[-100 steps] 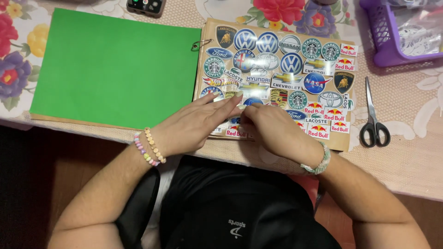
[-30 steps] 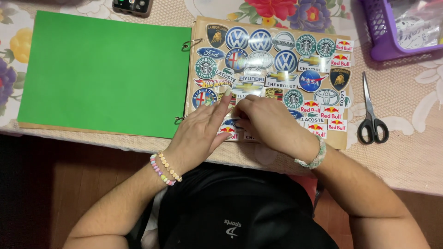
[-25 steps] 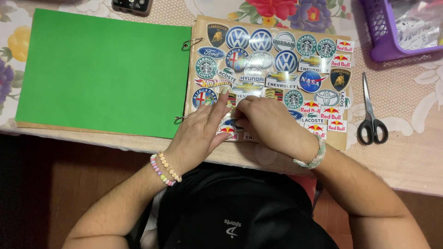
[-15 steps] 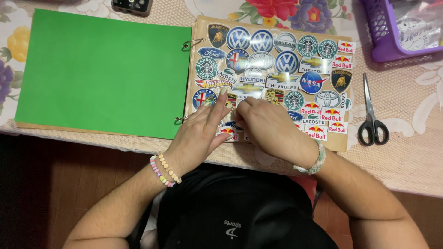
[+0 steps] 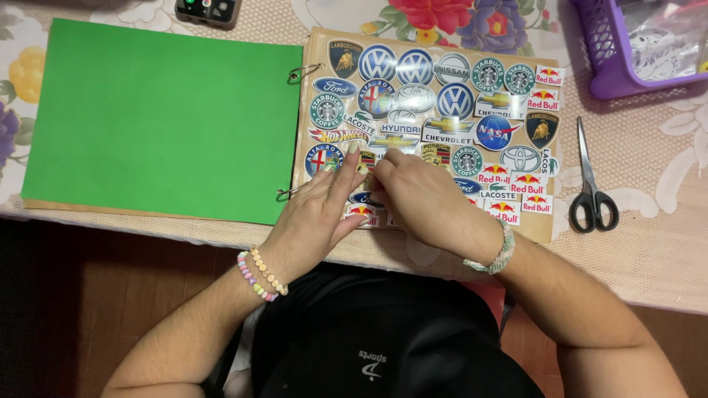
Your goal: Applying various decorative stickers to a notebook cover and sorting through a collection of stickers.
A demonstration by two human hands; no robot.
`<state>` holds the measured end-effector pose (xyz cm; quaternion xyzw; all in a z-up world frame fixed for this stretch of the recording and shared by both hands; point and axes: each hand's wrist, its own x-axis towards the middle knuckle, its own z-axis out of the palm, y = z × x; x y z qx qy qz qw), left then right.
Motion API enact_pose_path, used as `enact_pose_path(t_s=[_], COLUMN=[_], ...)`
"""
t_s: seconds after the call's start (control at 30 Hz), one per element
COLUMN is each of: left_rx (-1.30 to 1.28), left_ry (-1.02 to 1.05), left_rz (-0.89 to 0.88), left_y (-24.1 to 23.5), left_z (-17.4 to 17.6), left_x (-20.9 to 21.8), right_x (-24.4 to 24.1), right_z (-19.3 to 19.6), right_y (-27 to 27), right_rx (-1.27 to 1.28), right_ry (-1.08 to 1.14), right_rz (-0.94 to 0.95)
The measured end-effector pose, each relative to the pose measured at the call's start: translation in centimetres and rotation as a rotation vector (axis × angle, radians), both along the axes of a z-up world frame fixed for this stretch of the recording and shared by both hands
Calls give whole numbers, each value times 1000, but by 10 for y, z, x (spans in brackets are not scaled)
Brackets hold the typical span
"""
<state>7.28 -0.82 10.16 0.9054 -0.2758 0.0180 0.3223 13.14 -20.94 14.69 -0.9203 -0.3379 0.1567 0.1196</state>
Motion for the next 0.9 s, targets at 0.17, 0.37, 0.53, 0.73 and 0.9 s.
enact_pose_path(t_s=[0.17, 0.37, 0.53, 0.73, 0.9], left_rx=[14, 20, 187, 435, 482], left_ry=[-4, -176, -476, -390, -428], left_rz=[1, -20, -97, -109, -85], left_y=[0, 0, -5, -9, -13], left_z=[-5, -12, -20, -20, -7], left_x=[0, -5, -19, -22, -18], right_x=[-2, 1, -10, -54, -94], right_z=[3, 18, 43, 36, 3], right_y=[3, -3, -60, -140, -208], right_rx=[-14, 137, 446, 241, 175], right_ry=[-28, -78, -158, -384, -677], right_rz=[-14, -124, -319, -287, -236])
